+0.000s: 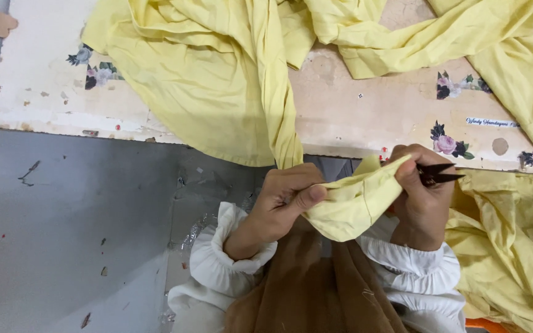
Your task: Trimming excess threads from yellow shirts using a hand-held thread trimmer on a factory workbench.
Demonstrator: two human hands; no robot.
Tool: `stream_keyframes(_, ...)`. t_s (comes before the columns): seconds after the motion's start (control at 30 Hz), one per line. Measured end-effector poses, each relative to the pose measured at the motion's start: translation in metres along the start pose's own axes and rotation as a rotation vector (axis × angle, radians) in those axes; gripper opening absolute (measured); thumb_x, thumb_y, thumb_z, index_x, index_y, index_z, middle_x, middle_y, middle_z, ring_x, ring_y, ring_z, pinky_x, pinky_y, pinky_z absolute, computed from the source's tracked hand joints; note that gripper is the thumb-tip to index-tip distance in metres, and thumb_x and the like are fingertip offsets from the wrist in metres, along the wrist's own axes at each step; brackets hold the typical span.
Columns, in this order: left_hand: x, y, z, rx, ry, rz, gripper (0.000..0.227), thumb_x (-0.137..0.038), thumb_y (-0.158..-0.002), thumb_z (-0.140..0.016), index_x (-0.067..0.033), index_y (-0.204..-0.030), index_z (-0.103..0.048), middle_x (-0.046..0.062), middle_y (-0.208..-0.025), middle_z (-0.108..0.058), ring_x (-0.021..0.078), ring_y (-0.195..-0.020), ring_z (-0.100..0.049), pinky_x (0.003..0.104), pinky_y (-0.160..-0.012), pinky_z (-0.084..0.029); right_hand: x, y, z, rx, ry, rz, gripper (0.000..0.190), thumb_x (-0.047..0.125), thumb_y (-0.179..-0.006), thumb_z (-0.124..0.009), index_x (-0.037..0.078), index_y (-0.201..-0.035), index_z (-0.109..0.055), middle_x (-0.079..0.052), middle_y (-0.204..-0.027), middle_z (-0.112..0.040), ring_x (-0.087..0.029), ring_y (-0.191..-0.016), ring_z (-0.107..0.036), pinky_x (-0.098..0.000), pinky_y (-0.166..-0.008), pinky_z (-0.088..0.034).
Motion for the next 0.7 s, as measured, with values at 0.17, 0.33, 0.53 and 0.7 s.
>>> stream_keyframes(0.17, -0.037, -0.014, -0.008, 0.156, -0.418, -0.078, 0.027, -0.027, -0.076, -0.058, -0.0044, -0.066, -0.048, 0.003, -0.061, -0.046, 0.0168, -0.057, -0.040, 0.028, -0.061, -0.030, 0.005, 0.006, 0.038, -0.143, 0.056, 0.086, 0.026, 0.015, -0.082, -0.051, 0.014, -0.063, -0.033, 0.002, -0.058, -0.029, -0.011, -0.058, -0.025, -0.0273, -0.064, -0.025)
stream_keyframes(0.33, -0.045, -0.015, -0.001, 0.064, -0.507, -0.068, 0.021, -0.022, -0.081, -0.053, -0.0070, -0.068, -0.046, 0.000, -0.062, -0.045, 0.0148, -0.063, -0.041, 0.028, -0.073, -0.033, 0.015, 0.003, 0.047, -0.156, 0.064, 0.076, 0.029, 0.022, -0.086, -0.051, 0.010, -0.064, -0.036, 0.001, -0.060, -0.030, -0.012, -0.059, -0.025, -0.0267, -0.065, -0.023)
stream_keyframes(0.53, -0.034, -0.019, 0.003, 0.012, -0.324, 0.004, 0.030, -0.023, -0.089, -0.041, -0.0073, -0.063, -0.039, -0.001, -0.060, -0.039, 0.0142, -0.061, -0.034, 0.028, -0.071, -0.031, 0.024, 0.002, 0.032, -0.174, 0.097, -0.005, 0.034, 0.023, -0.084, -0.044, 0.009, -0.058, -0.027, 0.001, -0.054, -0.021, -0.009, -0.051, -0.019, -0.0247, -0.052, -0.015)
stream_keyframes(0.7, -0.029, -0.019, 0.000, 0.087, -0.420, -0.007, 0.027, -0.032, -0.076, -0.058, -0.0074, -0.070, -0.046, -0.001, -0.066, -0.043, 0.0137, -0.064, -0.039, 0.027, -0.072, -0.031, 0.017, 0.004, 0.049, -0.218, 0.133, -0.007, 0.033, 0.025, -0.085, -0.046, 0.009, -0.060, -0.030, 0.001, -0.056, -0.024, -0.009, -0.052, -0.022, -0.0244, -0.053, -0.018)
Point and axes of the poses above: each hand's wrist, its own y-axis away from the middle knuckle, its own z-axis out of the back of the hand, x = y × z, the point moved 9 cm from there along -y, towards the middle knuckle
